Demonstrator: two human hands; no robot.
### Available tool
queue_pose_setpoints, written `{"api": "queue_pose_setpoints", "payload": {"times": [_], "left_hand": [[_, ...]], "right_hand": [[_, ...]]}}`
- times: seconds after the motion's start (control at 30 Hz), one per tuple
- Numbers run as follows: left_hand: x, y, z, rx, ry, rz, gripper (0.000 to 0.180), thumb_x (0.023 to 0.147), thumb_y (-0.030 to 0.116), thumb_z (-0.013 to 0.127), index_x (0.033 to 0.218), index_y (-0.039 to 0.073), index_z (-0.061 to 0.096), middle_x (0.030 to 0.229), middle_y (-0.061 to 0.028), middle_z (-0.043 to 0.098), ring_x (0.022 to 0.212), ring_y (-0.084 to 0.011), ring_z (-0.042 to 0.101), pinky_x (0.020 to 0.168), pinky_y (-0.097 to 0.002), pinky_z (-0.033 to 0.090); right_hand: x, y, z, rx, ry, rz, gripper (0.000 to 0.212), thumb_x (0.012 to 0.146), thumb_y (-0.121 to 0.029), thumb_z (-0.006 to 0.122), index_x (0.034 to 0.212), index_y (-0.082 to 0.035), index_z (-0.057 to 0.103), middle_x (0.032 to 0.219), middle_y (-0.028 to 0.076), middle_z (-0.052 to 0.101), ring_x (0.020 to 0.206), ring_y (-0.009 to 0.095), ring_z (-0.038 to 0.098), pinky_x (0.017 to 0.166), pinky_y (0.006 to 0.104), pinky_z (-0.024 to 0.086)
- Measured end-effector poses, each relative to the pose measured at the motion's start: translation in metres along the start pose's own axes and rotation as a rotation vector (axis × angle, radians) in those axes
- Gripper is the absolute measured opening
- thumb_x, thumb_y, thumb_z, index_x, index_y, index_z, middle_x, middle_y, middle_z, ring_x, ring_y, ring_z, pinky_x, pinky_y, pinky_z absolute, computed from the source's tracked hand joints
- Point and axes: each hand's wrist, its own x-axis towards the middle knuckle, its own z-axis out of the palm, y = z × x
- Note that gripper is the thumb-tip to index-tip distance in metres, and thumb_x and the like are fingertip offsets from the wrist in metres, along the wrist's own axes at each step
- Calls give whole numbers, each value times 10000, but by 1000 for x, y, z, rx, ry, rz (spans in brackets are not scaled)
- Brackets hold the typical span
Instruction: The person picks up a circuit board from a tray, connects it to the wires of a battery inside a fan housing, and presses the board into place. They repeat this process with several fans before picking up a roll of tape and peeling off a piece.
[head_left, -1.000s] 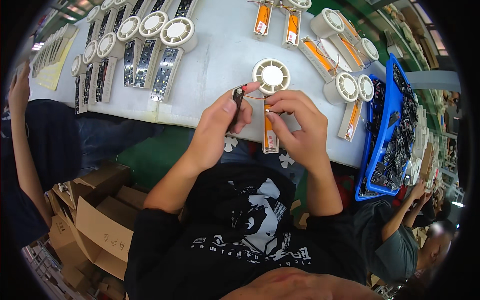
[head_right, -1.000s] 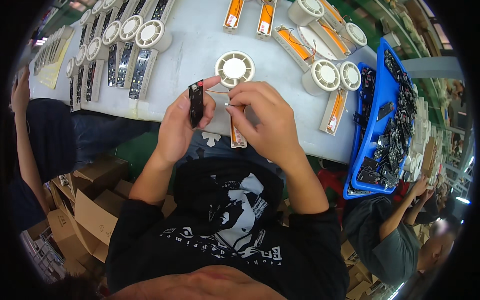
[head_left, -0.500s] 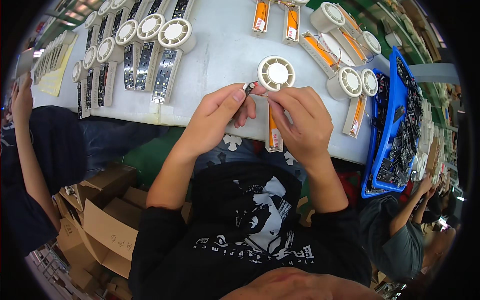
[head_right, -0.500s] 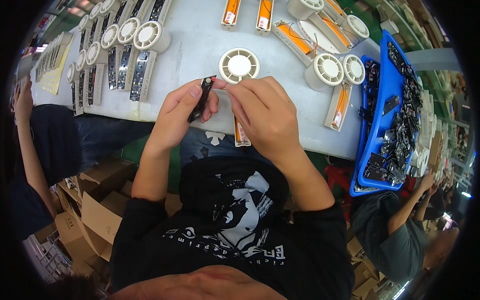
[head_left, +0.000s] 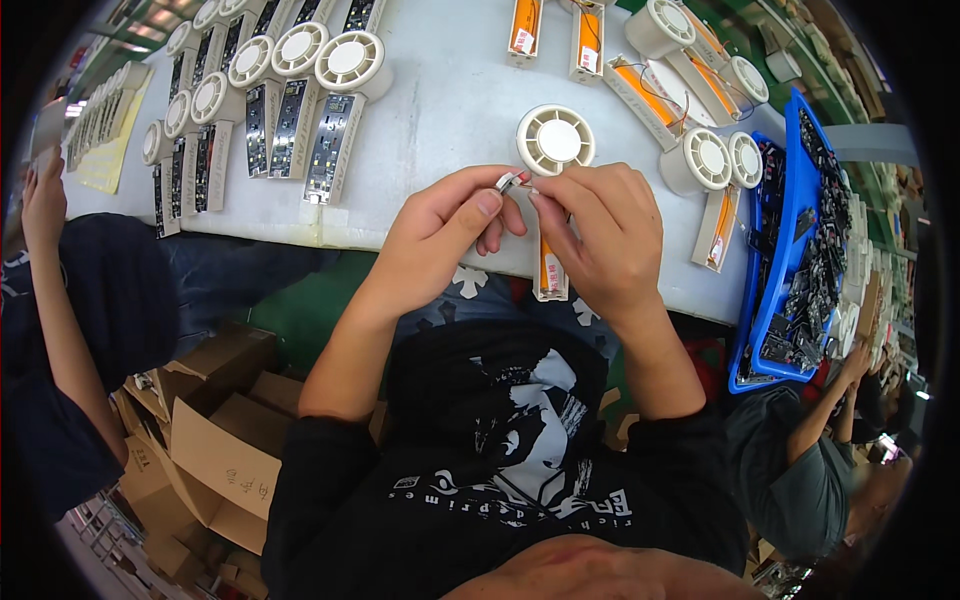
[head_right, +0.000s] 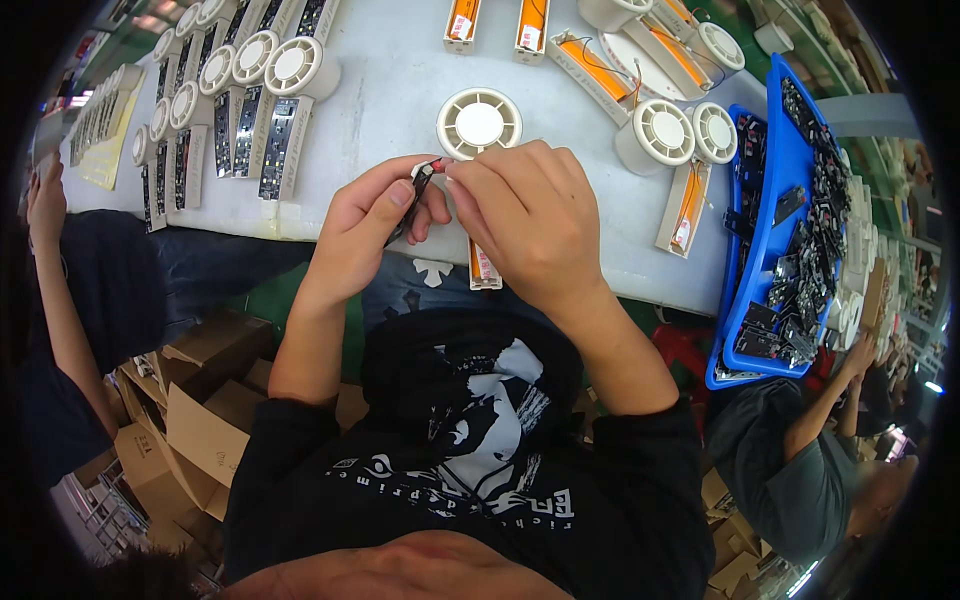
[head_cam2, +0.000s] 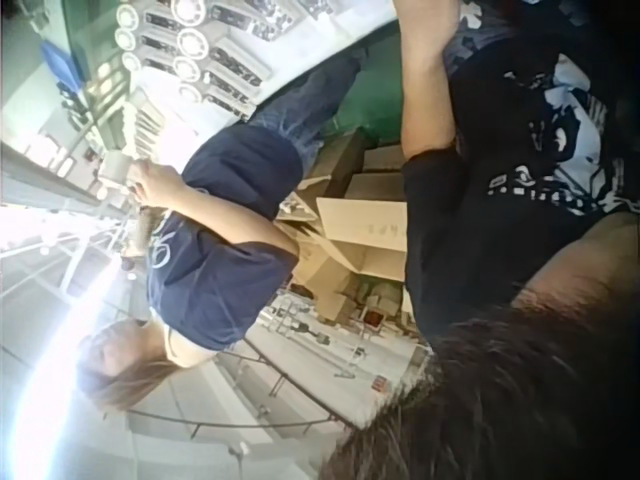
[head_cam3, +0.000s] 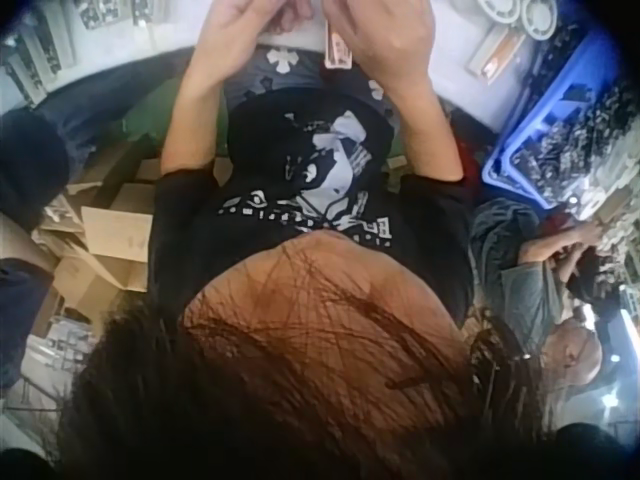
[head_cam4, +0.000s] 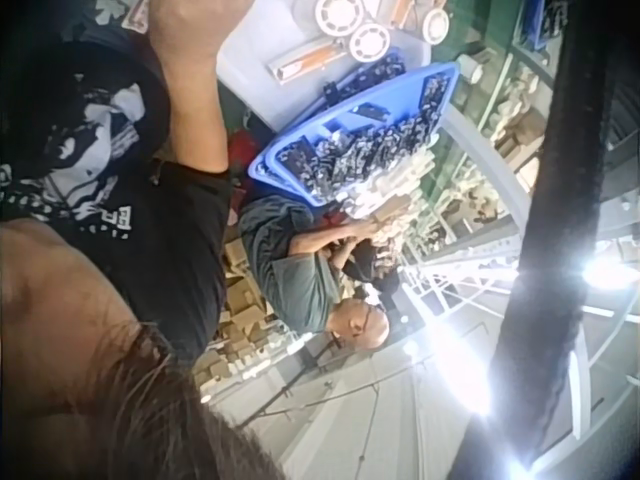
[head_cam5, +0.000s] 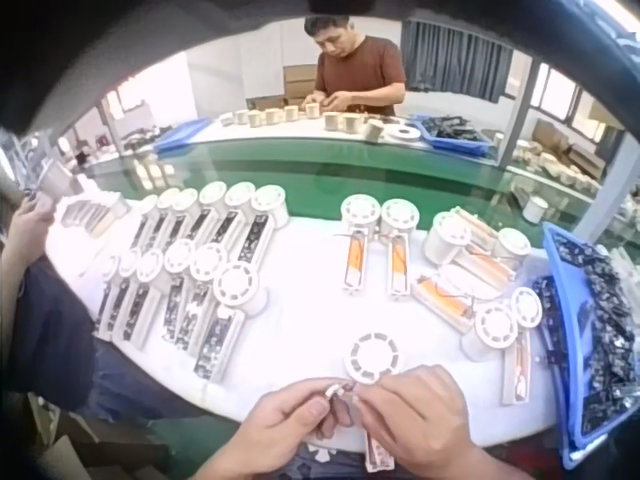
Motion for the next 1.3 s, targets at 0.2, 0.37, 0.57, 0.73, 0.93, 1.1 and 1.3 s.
{"api": "queue_pose_setpoints", "payload": {"times": [0.2, 0.37, 0.57, 0.73, 0.93, 1.1, 1.3], "left_hand": [[1, -2, 1, 16, 28, 3, 352, 1088, 168, 523, 1365, -33, 603, 1011, -81, 695, 838, -104, 584, 751, -259, 488], [2, -3, 0, 18, 60, -4, 332, 1042, 112, 613, 1343, -28, 637, 1030, -78, 727, 835, -92, 612, 719, -250, 510], [-1, 7, 0, 111, 100, -70, 322, 1033, 78, 586, 1318, -48, 667, 924, -63, 682, 744, -93, 572, 630, -249, 461], [3, 9, -9, 88, -20, -105, 319, 1021, 62, 595, 1310, -47, 675, 868, -42, 648, 706, -82, 533, 593, -243, 430], [3, 9, -12, 127, -82, -113, 323, 1021, 59, 598, 1317, -42, 676, 860, -37, 635, 700, -77, 511, 583, -235, 411], [4, 8, -15, 91, -153, -113, 314, 1007, 43, 618, 1304, -35, 683, 931, -59, 670, 721, -77, 533, 598, -232, 428], [-5, 7, 8, 606, -5, 306, 332, 899, 61, 745, 1219, -19, 707, 1080, -103, 703, 825, -173, 662, 704, -288, 539]], "right_hand": [[-7, 7, 8, -48, 60, -37, 223, 765, -96, 823, 960, -66, 721, 892, 16, 669, 758, 210, 605, 630, 345, 414], [-4, 1, 6, -49, 34, -2, 212, 749, -51, 838, 931, -57, 731, 871, 38, 685, 721, 223, 605, 629, 341, 443], [0, 5, 0, -59, -37, -45, 220, 739, -47, 852, 926, -51, 737, 860, 54, 692, 706, 233, 611, 627, 339, 457], [3, 19, -4, 140, -111, -67, 262, 738, -70, 849, 976, -48, 742, 837, 58, 679, 714, 236, 620, 637, 346, 456], [9, 26, -9, 205, -206, -163, 329, 731, -74, 835, 1048, -47, 749, 837, 57, 680, 714, 240, 624, 660, 349, 464], [7, 29, -12, 209, -226, -184, 321, 729, -72, 832, 1041, -61, 759, 842, 49, 685, 733, 242, 627, 672, 345, 468], [14, -1, -44, 264, -257, 77, 297, 756, 0, 798, 1046, -51, 769, 915, 50, 697, 836, 242, 637, 725, 351, 493]]}}
